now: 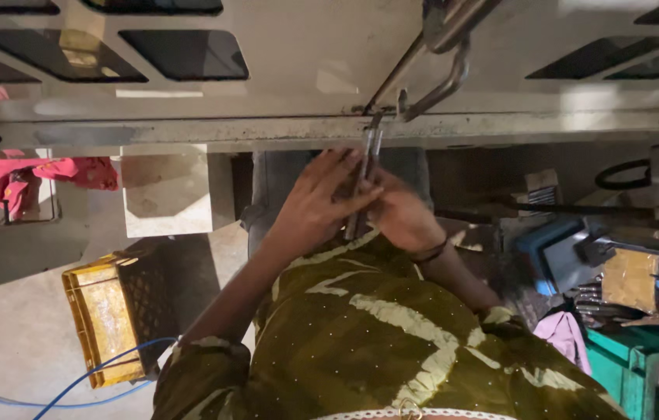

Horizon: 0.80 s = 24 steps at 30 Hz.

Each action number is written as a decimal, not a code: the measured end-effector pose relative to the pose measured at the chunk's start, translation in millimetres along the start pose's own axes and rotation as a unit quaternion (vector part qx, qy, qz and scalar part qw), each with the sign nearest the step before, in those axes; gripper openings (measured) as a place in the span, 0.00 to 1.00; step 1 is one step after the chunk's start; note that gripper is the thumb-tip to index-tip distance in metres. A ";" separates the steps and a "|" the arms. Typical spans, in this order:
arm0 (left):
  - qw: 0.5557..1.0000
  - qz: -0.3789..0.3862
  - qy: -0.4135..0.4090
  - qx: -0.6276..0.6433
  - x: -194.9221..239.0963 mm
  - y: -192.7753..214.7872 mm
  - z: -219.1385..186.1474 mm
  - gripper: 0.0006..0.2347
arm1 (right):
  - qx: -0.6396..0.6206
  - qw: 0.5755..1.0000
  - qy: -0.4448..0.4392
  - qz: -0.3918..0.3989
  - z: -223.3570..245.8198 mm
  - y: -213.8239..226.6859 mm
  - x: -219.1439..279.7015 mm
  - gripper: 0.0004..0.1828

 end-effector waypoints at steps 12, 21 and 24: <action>0.994 -0.060 0.018 0.084 -1.8 19.1 12.3 0.20 | -0.044 0.998 -0.042 -0.025 -48.8 22.4 -12.4 0.25; 0.946 -0.091 0.187 0.249 17.1 18.8 44.8 0.24 | 0.623 0.750 0.218 -0.048 43.3 -43.3 4.4 0.24; 0.927 -0.056 0.235 0.288 17.1 -1.7 46.8 0.22 | 0.584 0.800 0.137 -0.026 36.0 -46.8 -7.6 0.22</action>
Point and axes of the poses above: each hand's wrist, its own x-axis away from the middle knuckle, its own y-axis out of the back of the hand, z = x × y, the point moved 9 cm from there along -x, towards the middle knuckle, and after that the axes turned 2 degrees about z, right-handed, at the moved point
